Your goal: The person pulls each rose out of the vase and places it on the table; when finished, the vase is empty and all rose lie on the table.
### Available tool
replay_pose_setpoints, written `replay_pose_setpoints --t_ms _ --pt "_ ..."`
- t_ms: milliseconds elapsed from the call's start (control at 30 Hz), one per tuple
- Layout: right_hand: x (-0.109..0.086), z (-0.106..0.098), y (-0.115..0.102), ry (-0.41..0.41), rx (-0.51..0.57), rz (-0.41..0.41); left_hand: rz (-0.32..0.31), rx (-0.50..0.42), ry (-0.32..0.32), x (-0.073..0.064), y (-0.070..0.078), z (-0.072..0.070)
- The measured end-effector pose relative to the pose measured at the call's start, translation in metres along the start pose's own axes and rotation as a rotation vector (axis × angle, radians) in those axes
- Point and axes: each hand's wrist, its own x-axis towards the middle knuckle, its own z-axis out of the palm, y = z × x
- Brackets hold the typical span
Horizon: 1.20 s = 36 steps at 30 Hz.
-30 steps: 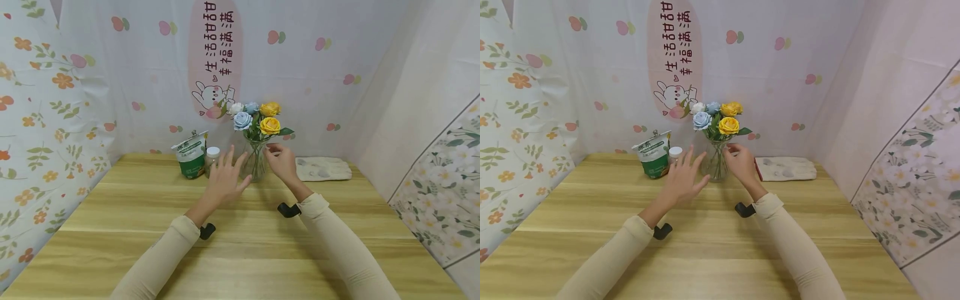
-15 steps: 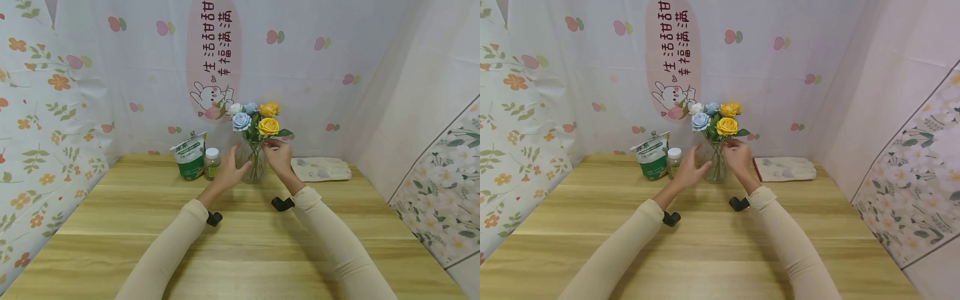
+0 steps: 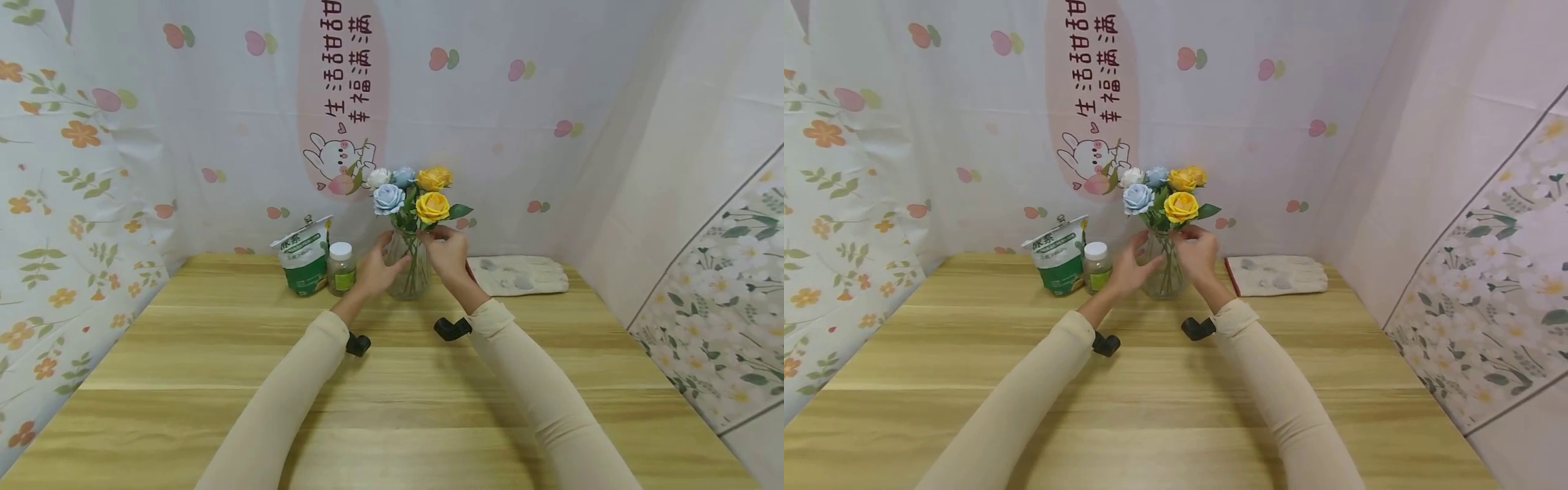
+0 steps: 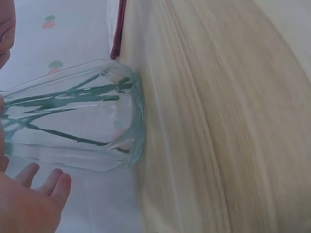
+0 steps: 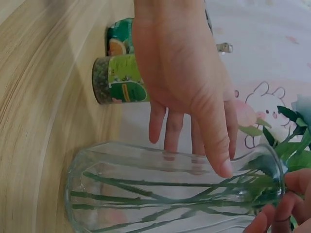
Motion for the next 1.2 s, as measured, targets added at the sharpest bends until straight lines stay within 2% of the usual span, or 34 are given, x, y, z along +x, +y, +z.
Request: replay_pose_setpoints --t_ms 167,367,600,900,1033,1200 --pt "0.003 -0.001 0.002 -0.020 0.071 0.036 -0.011 0.010 -0.009 0.004 -0.003 0.003" --pt "0.004 -0.003 0.004 -0.027 0.060 0.011 -0.028 0.002 0.006 0.005 -0.003 0.004" --pt "0.006 -0.006 0.006 -0.067 0.067 0.009 -0.022 0.006 -0.011 0.010 -0.005 0.003" --pt "0.005 -0.006 0.004 -0.137 0.072 0.074 -0.037 0.014 -0.011 0.014 -0.002 0.002" --pt "0.001 -0.007 0.000 -0.152 0.095 0.106 -0.065 0.029 -0.021 0.013 0.002 -0.001" --pt "-0.005 -0.011 -0.005 -0.178 0.115 0.137 -0.065 0.065 -0.046 0.008 0.007 -0.005"
